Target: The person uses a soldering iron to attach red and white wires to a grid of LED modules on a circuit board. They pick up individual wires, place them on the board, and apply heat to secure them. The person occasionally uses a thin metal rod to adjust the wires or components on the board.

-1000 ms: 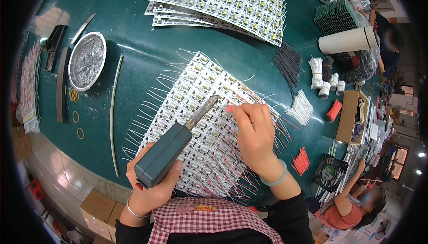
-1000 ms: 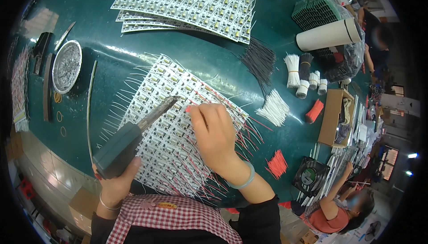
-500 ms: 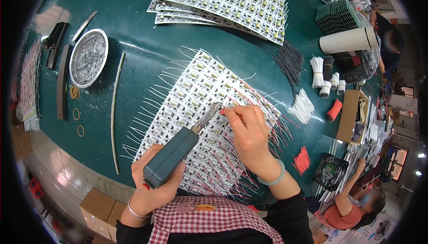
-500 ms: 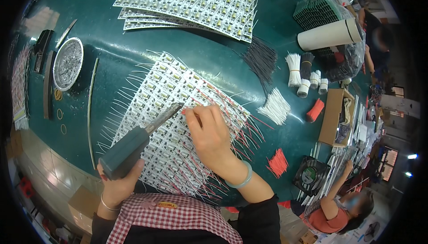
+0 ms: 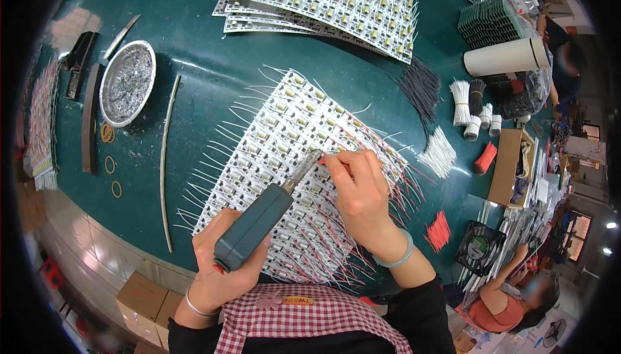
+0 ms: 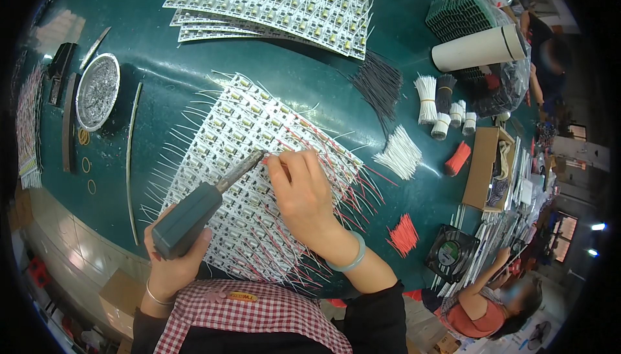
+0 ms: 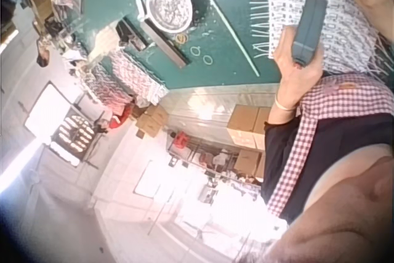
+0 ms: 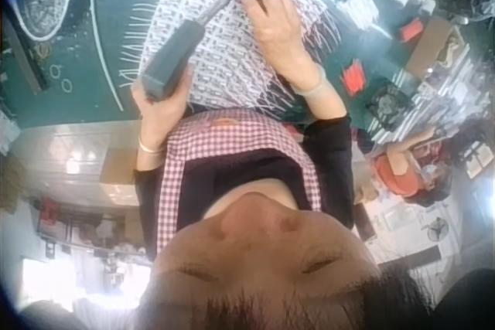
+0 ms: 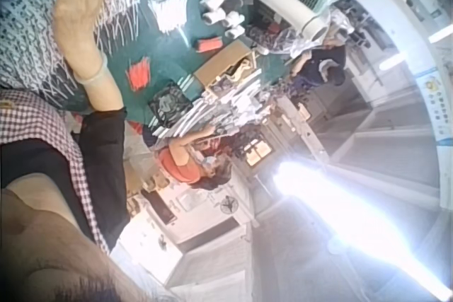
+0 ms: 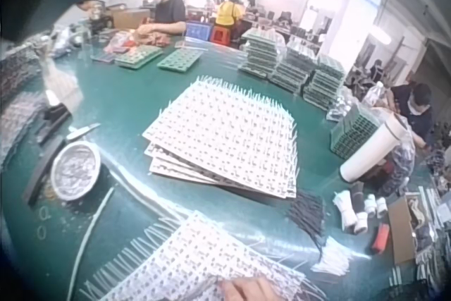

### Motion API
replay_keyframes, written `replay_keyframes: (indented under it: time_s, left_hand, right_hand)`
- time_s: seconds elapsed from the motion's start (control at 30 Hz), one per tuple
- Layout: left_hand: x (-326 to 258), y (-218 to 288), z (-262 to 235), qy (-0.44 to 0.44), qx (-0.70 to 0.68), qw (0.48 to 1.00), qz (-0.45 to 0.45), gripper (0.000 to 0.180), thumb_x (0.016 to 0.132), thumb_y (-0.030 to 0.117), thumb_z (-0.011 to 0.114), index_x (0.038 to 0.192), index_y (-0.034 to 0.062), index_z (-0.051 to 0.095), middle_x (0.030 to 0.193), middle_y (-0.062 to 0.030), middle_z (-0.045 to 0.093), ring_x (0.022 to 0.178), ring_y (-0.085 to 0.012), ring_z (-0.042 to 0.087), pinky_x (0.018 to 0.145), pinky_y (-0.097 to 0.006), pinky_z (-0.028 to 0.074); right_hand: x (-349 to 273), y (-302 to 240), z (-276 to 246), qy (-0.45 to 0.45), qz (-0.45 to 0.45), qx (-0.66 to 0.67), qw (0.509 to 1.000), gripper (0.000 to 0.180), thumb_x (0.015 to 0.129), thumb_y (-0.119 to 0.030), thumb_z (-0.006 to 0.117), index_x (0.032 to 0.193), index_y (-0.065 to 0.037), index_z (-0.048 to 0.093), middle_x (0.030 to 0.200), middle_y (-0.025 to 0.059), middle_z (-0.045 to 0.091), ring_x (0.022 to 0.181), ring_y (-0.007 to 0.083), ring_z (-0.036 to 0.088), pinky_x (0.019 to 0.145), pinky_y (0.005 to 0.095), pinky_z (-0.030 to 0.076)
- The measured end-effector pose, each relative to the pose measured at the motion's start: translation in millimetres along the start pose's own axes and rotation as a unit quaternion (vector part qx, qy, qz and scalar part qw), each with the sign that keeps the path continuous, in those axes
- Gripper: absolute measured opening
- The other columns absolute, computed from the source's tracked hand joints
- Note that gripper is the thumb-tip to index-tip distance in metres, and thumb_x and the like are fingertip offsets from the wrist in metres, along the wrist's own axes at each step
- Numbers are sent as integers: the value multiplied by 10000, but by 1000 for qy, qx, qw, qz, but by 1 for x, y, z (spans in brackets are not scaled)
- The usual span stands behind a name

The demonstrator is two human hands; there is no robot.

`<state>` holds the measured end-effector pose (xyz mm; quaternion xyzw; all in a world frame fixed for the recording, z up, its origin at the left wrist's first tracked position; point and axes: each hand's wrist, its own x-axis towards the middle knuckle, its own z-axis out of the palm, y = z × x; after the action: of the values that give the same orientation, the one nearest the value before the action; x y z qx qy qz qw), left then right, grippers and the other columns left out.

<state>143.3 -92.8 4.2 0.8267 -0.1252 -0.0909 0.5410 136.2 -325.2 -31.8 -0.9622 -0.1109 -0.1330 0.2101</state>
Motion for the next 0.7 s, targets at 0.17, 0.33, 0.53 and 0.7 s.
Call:
replay_keyframes:
  time_s: [0.17,0.33,0.53,0.7]
  left_hand:
    - [-1,-2,-2,-8,7,1000,-5,135,733,-32,738,852,-31,674,731,-88,590,588,-164,547,539,-287,424]
    - [-7,-3,-6,-5,-27,999,-39,156,728,-38,735,873,-48,677,735,-89,595,594,-165,554,546,-280,434]
    - [-7,0,-6,9,-56,997,-45,193,725,-42,735,909,-66,682,786,-116,635,640,-172,590,589,-271,466]
    - [-10,-4,-9,11,-50,998,-35,223,717,-48,738,933,-75,687,833,-136,662,698,-203,622,642,-296,493]
  right_hand:
    - [0,0,1,-1,2,-1,1000,330,724,42,650,1054,48,633,969,125,568,865,278,540,709,358,482]
    - [1,0,0,-1,-1,-5,1000,330,723,48,647,1052,47,633,964,125,564,851,276,533,700,357,480]
    - [0,0,1,2,-1,-4,1000,320,728,41,651,1047,46,629,966,128,560,864,279,538,697,362,481]
    - [-2,-3,-1,26,-11,-12,1000,321,735,15,655,1054,41,634,975,126,579,861,278,553,697,357,486]
